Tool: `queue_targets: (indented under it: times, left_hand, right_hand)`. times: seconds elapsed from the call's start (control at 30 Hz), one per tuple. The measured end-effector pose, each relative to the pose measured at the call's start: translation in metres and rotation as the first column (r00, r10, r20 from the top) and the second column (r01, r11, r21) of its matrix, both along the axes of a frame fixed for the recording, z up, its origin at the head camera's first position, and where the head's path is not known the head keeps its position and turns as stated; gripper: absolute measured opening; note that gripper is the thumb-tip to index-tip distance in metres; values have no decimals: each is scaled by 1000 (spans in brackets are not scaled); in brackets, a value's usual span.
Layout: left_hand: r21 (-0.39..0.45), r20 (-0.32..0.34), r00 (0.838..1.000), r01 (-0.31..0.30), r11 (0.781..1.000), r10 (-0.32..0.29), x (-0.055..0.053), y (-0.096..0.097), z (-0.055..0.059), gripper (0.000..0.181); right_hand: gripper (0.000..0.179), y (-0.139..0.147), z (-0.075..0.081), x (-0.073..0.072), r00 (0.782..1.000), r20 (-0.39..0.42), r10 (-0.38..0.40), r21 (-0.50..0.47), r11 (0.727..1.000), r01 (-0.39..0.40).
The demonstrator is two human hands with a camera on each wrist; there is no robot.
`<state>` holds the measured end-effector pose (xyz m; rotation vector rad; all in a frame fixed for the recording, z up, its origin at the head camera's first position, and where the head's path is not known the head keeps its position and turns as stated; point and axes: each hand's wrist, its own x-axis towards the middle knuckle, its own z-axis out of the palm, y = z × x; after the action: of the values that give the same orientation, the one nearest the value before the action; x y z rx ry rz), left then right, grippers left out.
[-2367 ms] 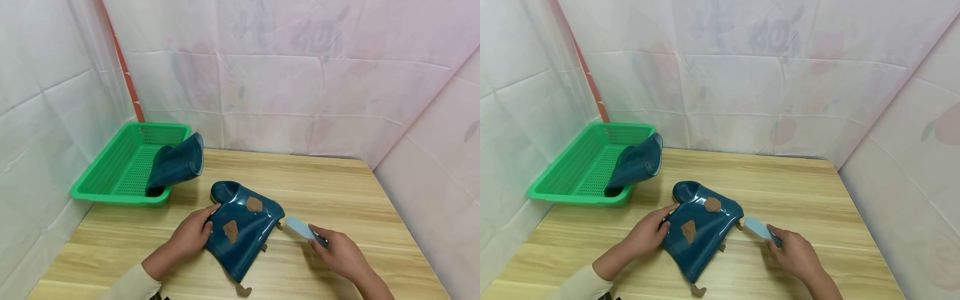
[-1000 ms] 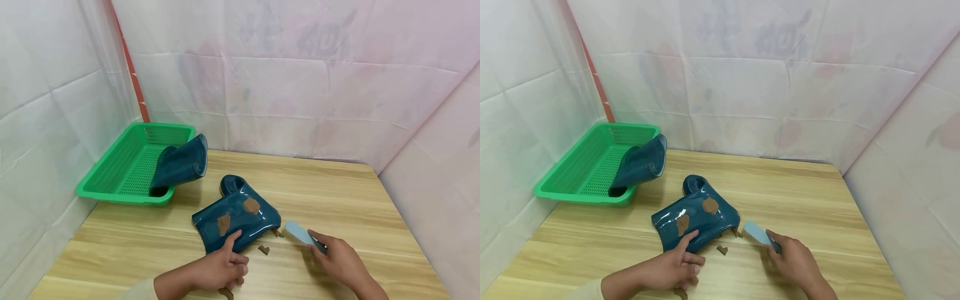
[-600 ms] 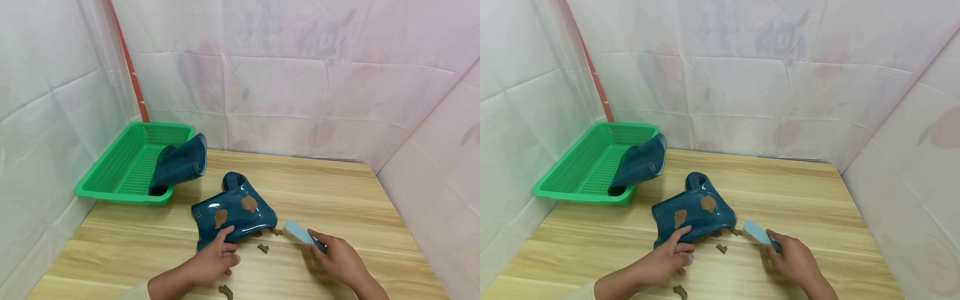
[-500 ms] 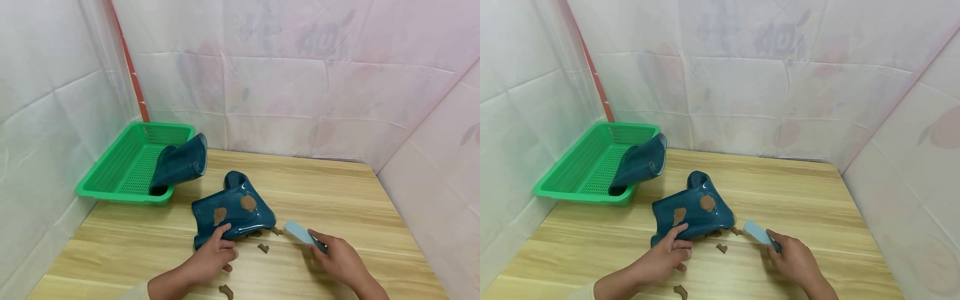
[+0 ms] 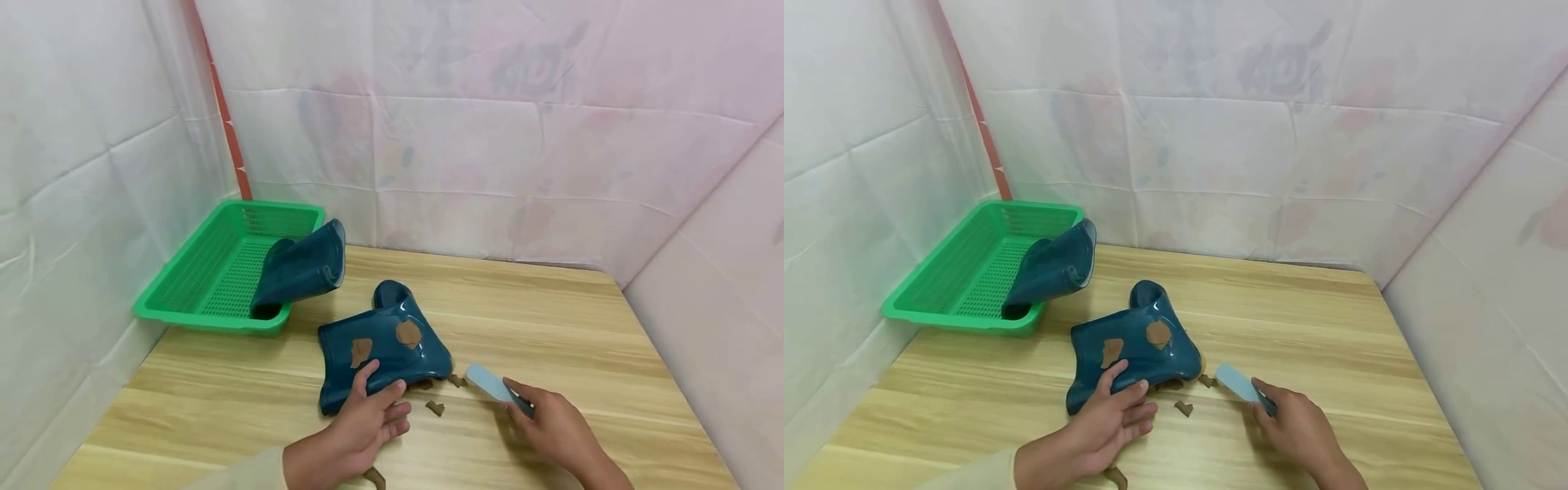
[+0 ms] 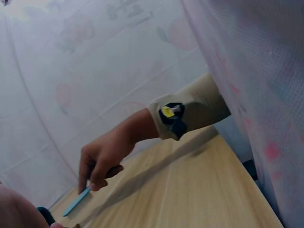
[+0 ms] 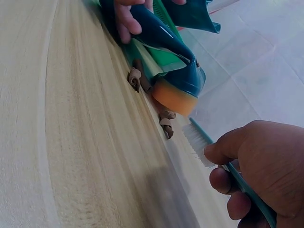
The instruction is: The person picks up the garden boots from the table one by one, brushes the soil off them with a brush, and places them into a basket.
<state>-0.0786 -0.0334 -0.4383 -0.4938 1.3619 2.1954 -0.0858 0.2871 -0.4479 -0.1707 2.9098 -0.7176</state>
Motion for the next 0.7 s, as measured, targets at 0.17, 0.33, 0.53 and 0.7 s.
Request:
queue_targets:
  times: [0.17,0.33,0.53,0.7]
  left_hand:
    - [-77,-15,988,-151,985,151,-4,22,-6,72]
    - [-242,-53,969,-247,938,241,-6,32,-12,51]
    - [-323,-185,944,-320,890,272,-9,30,-14,35]
    - [-358,-399,882,-403,842,252,-18,24,-7,23]
  right_hand:
    - [46,-1,-1,0,1000,8,-4,-2,1000,4]
    - [46,-1,-3,1,1000,-4,6,1,1000,-6]
    - [45,0,-3,1,1000,-12,11,-3,1000,-11]
    - [46,0,-4,1,1000,-13,18,-16,1000,-18]
